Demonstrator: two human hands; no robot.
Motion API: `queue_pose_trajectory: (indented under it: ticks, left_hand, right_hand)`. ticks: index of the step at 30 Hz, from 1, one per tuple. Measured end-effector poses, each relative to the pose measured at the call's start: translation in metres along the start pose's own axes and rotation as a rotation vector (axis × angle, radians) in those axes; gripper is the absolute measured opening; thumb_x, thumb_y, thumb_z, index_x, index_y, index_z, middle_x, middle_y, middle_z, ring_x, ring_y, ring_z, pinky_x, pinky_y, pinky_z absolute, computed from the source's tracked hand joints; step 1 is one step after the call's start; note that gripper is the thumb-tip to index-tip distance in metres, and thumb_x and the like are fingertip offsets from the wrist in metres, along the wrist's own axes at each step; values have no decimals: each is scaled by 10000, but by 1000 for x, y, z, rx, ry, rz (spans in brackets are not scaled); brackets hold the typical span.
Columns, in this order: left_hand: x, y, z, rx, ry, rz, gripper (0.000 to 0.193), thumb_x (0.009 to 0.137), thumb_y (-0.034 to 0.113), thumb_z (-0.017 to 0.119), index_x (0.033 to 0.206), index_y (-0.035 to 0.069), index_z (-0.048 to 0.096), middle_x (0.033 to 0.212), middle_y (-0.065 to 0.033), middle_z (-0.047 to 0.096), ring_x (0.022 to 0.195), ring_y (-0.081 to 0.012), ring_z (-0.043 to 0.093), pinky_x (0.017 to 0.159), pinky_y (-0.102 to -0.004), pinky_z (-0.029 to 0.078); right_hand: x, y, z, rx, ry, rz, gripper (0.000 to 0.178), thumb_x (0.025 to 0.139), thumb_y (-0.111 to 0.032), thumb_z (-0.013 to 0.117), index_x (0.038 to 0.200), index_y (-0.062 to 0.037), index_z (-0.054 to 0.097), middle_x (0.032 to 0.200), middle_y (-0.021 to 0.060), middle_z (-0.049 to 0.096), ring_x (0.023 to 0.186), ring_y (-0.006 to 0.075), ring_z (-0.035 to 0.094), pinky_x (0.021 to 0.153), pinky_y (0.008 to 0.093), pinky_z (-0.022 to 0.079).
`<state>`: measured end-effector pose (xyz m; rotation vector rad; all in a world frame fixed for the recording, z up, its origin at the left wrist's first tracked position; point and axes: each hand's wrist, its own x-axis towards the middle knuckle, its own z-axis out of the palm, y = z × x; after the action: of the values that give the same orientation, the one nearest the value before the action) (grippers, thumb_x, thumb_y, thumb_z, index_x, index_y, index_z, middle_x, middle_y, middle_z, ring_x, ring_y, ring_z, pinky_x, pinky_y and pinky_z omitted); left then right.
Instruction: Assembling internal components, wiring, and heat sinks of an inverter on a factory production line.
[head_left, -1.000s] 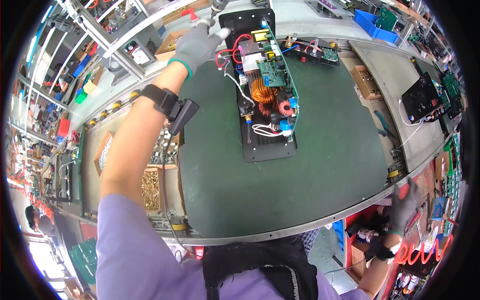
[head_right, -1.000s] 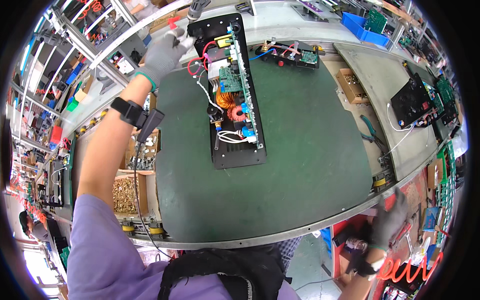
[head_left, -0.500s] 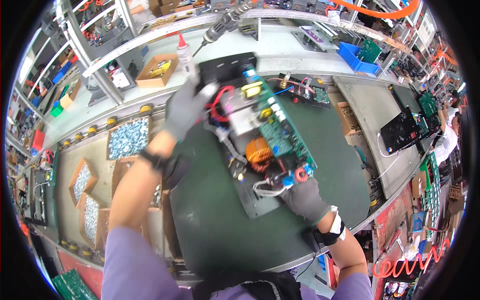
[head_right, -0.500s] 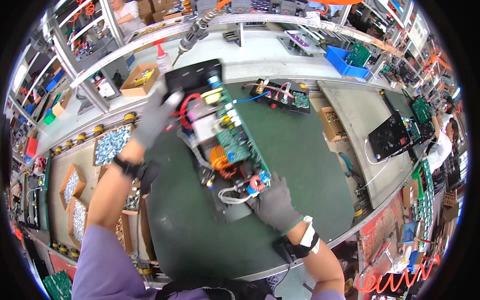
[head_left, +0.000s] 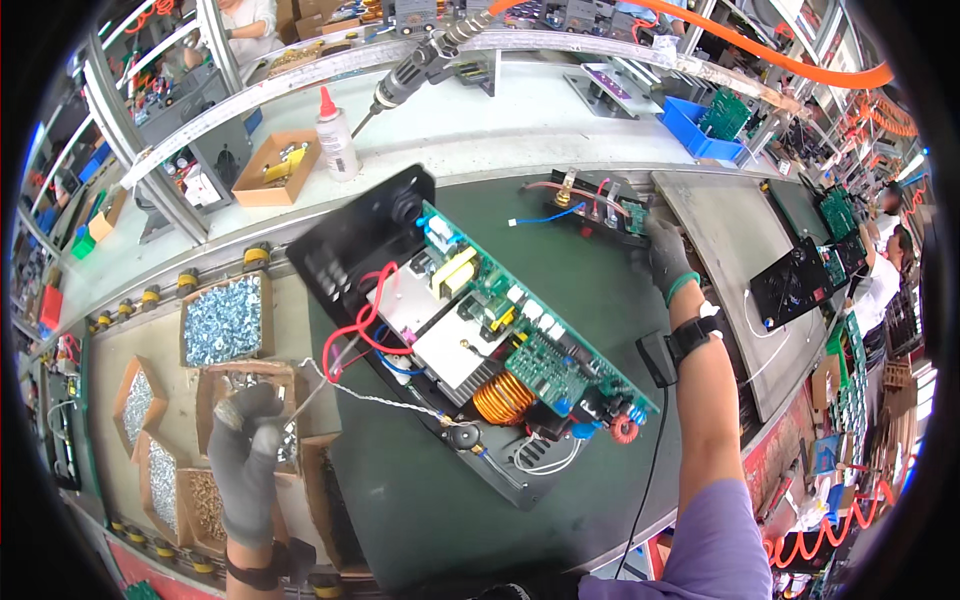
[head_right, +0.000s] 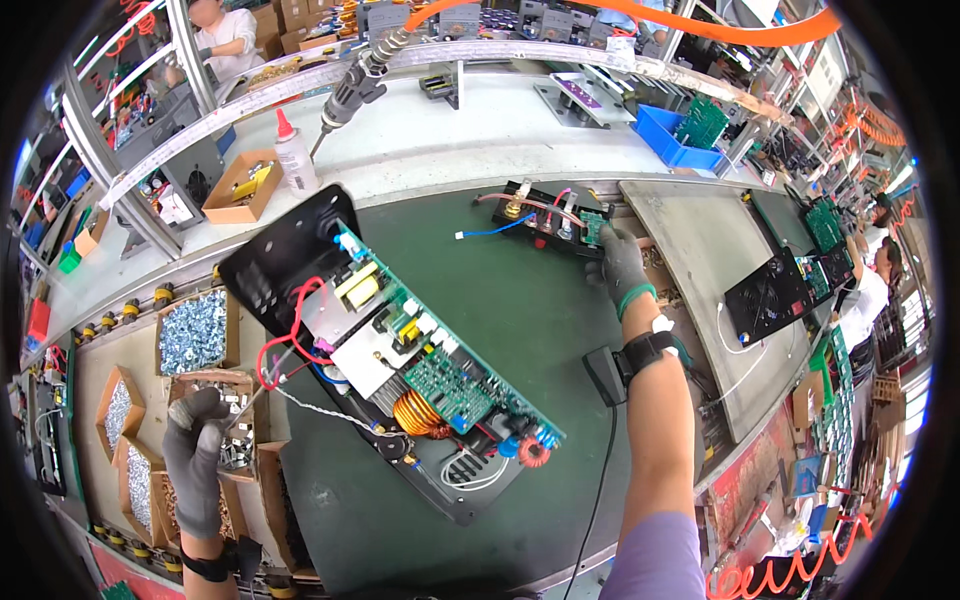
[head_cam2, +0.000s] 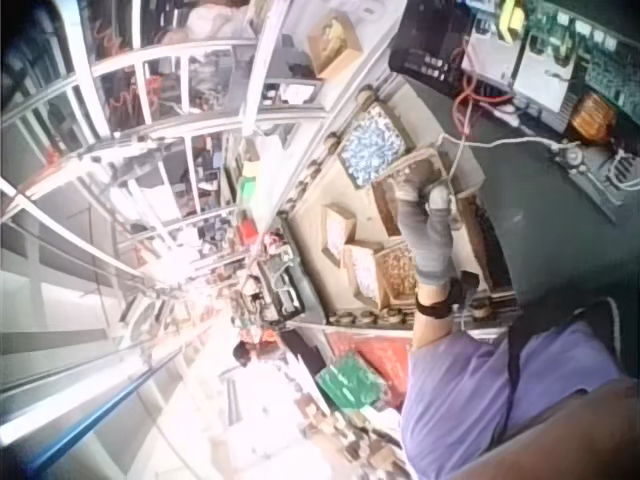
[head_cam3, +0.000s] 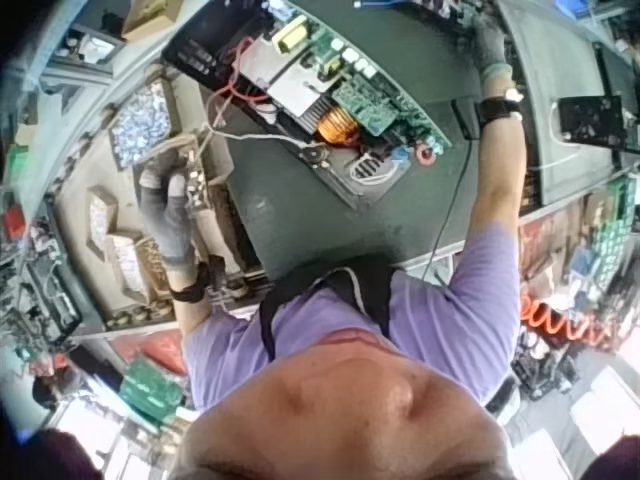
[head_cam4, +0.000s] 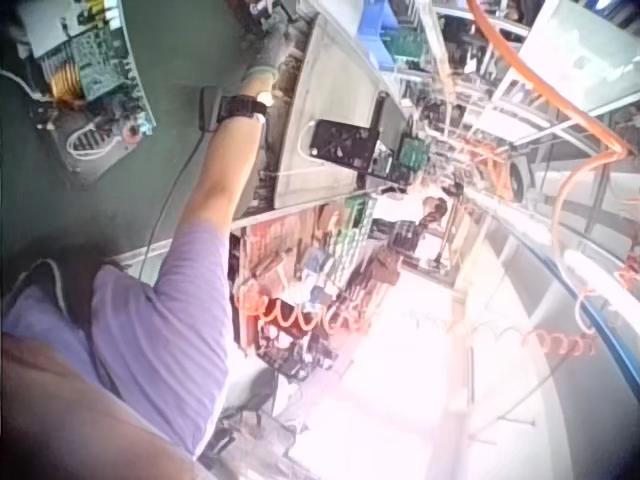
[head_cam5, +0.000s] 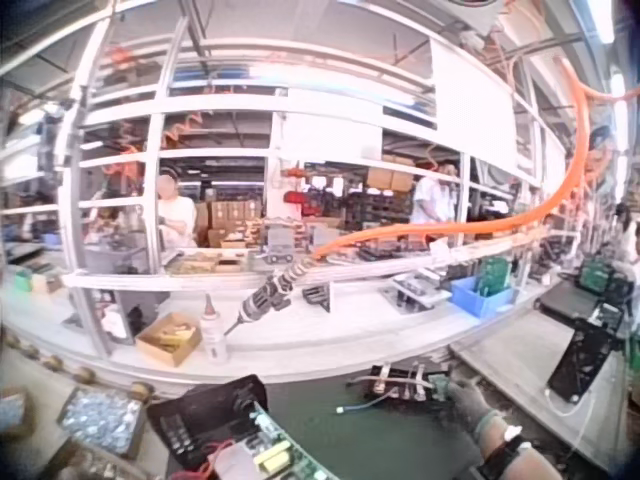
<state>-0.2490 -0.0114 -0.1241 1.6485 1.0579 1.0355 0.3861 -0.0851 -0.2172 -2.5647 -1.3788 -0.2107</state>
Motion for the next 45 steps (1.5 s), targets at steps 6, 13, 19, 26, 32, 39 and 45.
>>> queue_pose_trajectory:
  ticks: [6, 13, 19, 26, 32, 39, 45]
  left_hand:
    - [-19, 40, 21, 191, 20, 208, 470, 919, 413, 656, 1127, -5, 607, 1014, -79, 613, 922, -168, 578, 832, -303, 453]
    - [-66, 75, 72, -43, -688, 424, 347, 907, 265, 651, 1133, 4, 622, 996, -120, 664, 724, -166, 639, 613, -281, 508]
    - [-110, 74, 181, -455, -834, 83, 368, 903, 141, 674, 1249, 45, 595, 1034, -137, 685, 798, -201, 678, 667, -328, 541]
    - [-138, 67, 160, -498, -809, -334, 354, 912, 358, 672, 1128, 77, 675, 859, 20, 622, 643, -27, 551, 465, -185, 442]
    - [-153, 50, 142, -1253, -1056, -868, 242, 891, 98, 660, 1114, 52, 579, 1033, -48, 641, 1001, -174, 640, 889, -358, 525]
    - [-157, 4, 120, -389, -1183, -528, 421, 918, 464, 630, 1060, 68, 647, 893, -47, 676, 673, -166, 647, 636, -318, 507]
    - [-128, 39, 112, 517, -886, 72, 466, 869, 505, 649, 1094, 98, 666, 971, -105, 629, 893, -273, 620, 751, -375, 494]
  right_hand:
    - [-60, -74, -41, 1414, 155, 592, 410, 965, -191, 569, 1310, -11, 439, 870, 69, 612, 528, 119, 560, 439, 257, 467]
    - [-243, -73, -128, 1484, 456, 363, 443, 982, -243, 527, 1362, -35, 430, 965, 44, 602, 594, 71, 536, 486, 199, 430]
    - [-361, -151, -146, 1632, 624, 288, 620, 982, -346, 572, 1473, -75, 309, 1100, 56, 564, 716, 84, 542, 512, 179, 424]
    - [-413, -130, -160, 1732, 374, -163, 559, 1016, -534, 389, 1360, -107, 499, 1189, 64, 575, 989, 135, 570, 869, 283, 469]
    - [-379, -182, -154, 1805, 332, -214, 637, 1000, -612, 291, 940, -73, 625, 1028, 131, 597, 950, 291, 518, 1002, 469, 355]
    - [-386, -214, -161, 1683, 323, -347, 655, 1063, -451, 214, 514, -146, 399, 541, 8, 459, 807, 215, 400, 964, 382, 296]
    - [-397, -220, -152, 1790, 178, -243, 670, 1065, -433, 211, 497, -144, 417, 542, 17, 499, 766, 218, 414, 948, 381, 291]
